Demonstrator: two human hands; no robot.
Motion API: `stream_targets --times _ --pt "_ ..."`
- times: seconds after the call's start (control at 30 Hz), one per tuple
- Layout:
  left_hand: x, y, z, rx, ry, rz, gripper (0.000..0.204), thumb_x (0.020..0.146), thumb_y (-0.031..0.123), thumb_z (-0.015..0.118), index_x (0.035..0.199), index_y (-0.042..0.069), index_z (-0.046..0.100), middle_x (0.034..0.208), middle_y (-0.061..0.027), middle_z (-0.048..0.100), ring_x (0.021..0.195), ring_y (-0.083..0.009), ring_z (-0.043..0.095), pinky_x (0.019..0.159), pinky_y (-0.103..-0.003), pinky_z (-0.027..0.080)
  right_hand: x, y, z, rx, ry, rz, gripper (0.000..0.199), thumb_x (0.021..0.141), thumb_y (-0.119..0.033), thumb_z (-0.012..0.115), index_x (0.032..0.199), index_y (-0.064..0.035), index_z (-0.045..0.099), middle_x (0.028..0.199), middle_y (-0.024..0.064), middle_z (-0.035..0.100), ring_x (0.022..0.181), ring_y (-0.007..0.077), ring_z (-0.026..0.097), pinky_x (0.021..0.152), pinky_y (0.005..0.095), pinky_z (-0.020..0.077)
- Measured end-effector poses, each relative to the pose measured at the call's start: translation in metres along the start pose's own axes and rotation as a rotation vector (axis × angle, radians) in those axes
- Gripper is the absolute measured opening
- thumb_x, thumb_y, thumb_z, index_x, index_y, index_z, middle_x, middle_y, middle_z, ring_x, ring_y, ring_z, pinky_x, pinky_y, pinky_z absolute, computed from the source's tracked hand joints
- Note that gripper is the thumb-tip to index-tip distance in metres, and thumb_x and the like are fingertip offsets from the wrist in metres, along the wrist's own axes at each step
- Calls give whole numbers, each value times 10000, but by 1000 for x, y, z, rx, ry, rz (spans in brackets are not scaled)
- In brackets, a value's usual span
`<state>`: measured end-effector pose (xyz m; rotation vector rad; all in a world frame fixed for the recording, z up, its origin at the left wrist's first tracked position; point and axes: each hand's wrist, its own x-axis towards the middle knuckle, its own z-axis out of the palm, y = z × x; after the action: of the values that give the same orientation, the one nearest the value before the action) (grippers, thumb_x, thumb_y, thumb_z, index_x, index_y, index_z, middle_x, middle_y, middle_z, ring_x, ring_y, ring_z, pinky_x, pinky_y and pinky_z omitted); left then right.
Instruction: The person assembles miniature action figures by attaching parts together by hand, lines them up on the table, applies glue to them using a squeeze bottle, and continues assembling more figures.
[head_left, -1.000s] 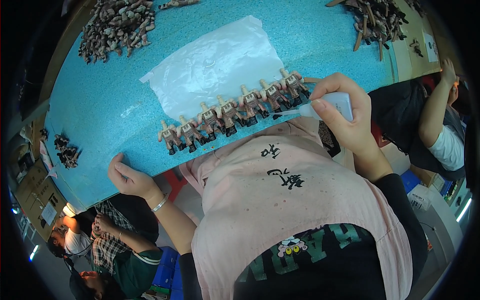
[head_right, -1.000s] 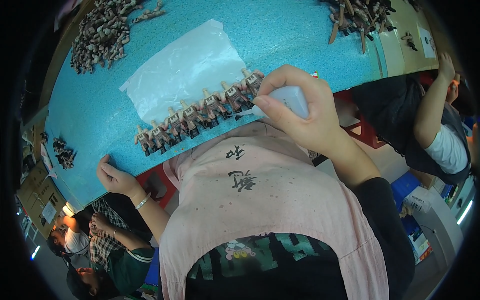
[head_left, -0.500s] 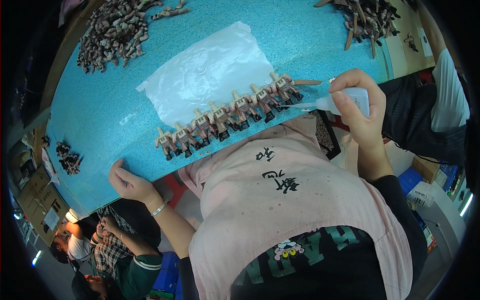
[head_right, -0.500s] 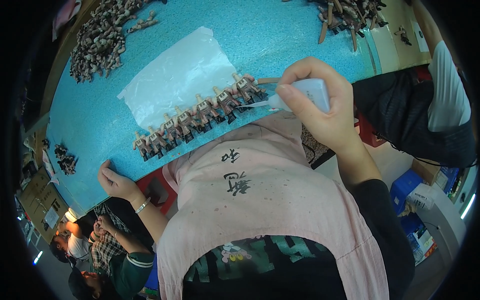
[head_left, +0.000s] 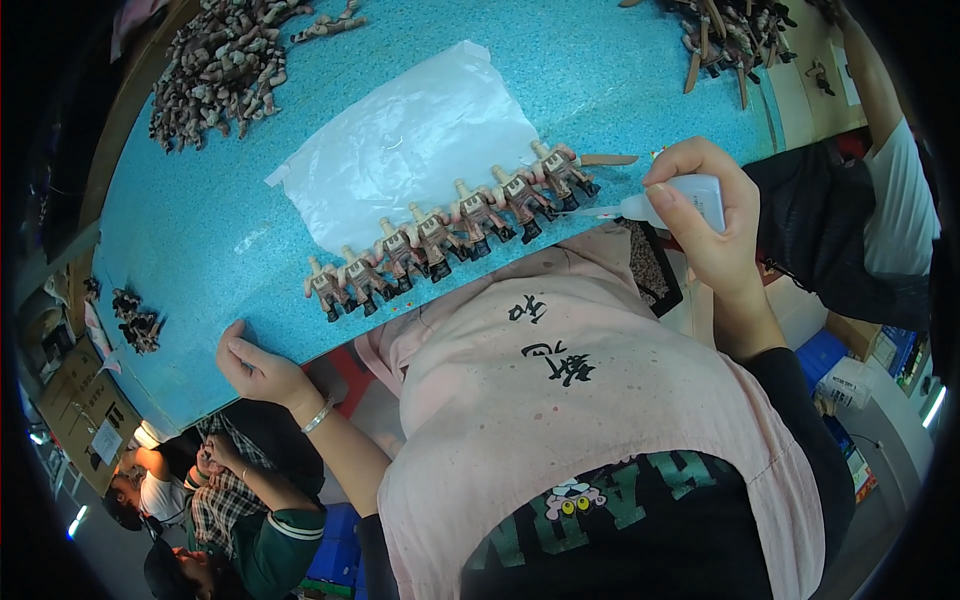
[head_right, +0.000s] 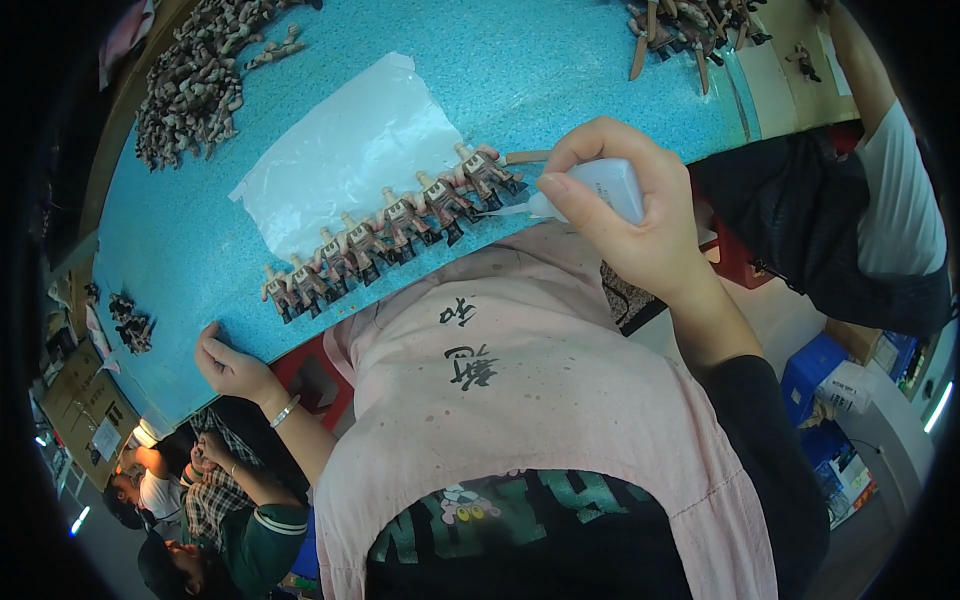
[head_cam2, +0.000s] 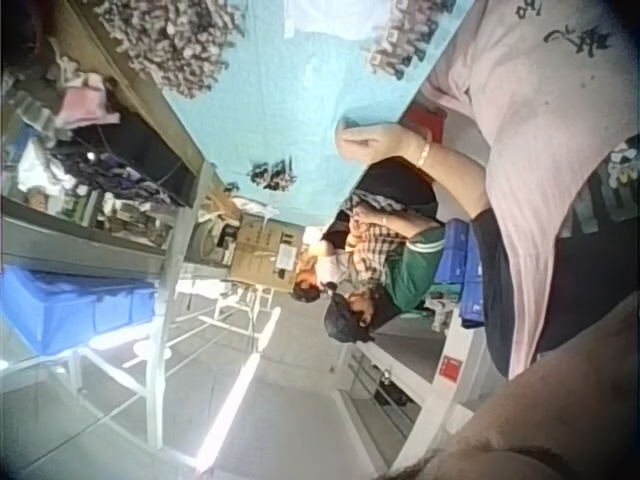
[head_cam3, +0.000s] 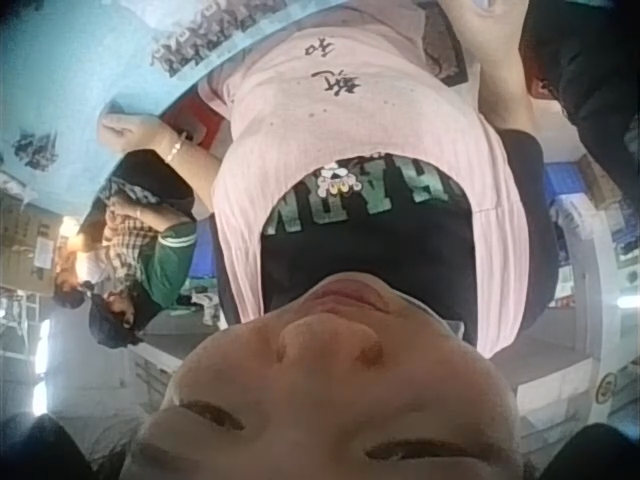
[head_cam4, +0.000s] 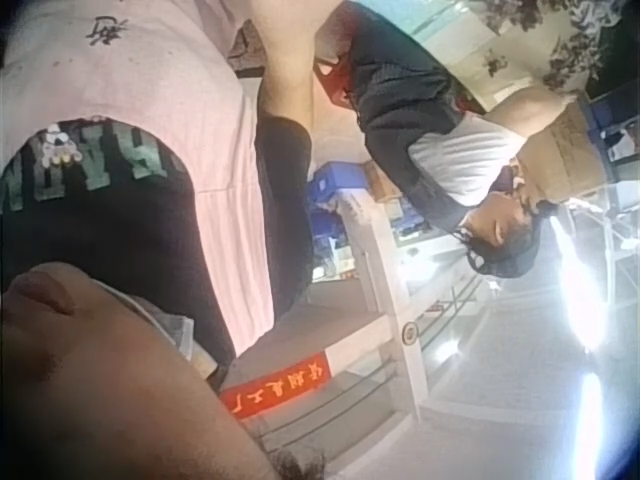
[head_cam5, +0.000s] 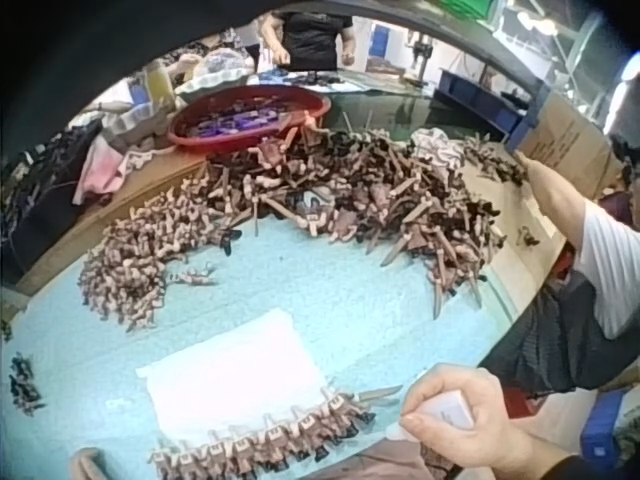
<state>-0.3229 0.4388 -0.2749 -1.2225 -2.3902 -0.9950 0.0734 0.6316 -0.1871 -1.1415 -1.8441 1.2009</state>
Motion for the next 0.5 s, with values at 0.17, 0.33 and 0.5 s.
stream_targets --times 0.17,0.33,0.5 --pt "1 1 0 -5 0 6 243 971 102 446 907 -33 637 909 -118 633 840 -235 594 771 -336 478 -1 0 0 11 -7 13 113 835 -124 686 875 -38 626 790 18 623 690 75 554 615 214 430" --pt "1 3 -1 17 -6 18 248 972 103 443 907 -37 637 915 -119 633 841 -233 592 773 -335 478 -1 -1 -2 -17 -18 -2 113 838 -133 682 875 -40 627 795 20 625 696 78 560 618 215 432" --pt "0 -1 0 3 -13 5 248 973 104 440 912 -39 633 919 -119 631 843 -231 591 777 -334 478 -3 -1 -10 14 31 -6 109 845 -121 673 881 -30 625 818 27 630 727 82 564 646 216 438"
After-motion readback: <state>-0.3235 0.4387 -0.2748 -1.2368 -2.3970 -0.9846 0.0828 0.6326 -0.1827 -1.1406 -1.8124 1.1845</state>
